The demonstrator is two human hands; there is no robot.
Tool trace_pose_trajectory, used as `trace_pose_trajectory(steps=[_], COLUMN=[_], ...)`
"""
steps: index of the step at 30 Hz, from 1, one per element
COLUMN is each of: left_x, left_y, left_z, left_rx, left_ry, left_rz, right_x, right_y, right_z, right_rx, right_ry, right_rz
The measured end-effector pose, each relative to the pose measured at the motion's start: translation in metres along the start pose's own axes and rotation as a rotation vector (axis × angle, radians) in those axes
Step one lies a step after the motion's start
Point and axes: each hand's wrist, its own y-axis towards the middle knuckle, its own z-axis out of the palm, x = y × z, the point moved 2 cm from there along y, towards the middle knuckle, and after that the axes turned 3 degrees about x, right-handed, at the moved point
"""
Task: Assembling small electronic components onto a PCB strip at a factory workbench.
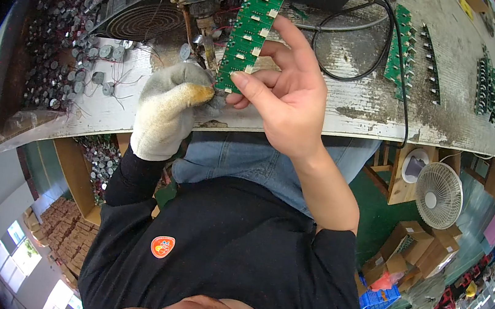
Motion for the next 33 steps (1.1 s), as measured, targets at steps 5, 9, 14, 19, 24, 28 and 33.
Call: trace_pose_trajectory(steps=[5,9,14,19,24,28,33], left_x=[-0.0011,0.0011,0.0019,0.0010,-0.0020,-0.0027,-0.0037], left_y=[-0.0004,-0.0030,-0.0024,-0.0006,0.0006,-0.0018,-0.0022], left_z=[0.0017,0.0027,0.0032,0.0021,0.0017,0.0042,0.0034], left_rx=[-0.033,-0.072,-0.100,-0.107,-0.075,-0.092,-0.095], left_ry=[0.062,0.007,0.002,-0.019,-0.010,-0.056,0.018], left_rz=[-0.026,-0.017,0.043,0.035,0.029,0.046,0.070], right_x=[-0.0003,0.0001,0.0004,0.0003,0.0009,0.0030,0.0020], right_y=[-0.0018,-0.0031,-0.0029,-0.0014,-0.0001,-0.0006,-0.0012], right_z=[-0.0002,-0.0004,0.0003,0.0020,0.0028,0.0043,0.0039], right_rx=[-0.010,-0.002,-0.005,0.004,-0.003,0.003,-0.002], right_ry=[0.007,0.005,0.003,-0.006,0.000,-0.006,-0.015], right_rz=[-0.003,0.009,0.002,0.006,-0.004,0.004,0.004])
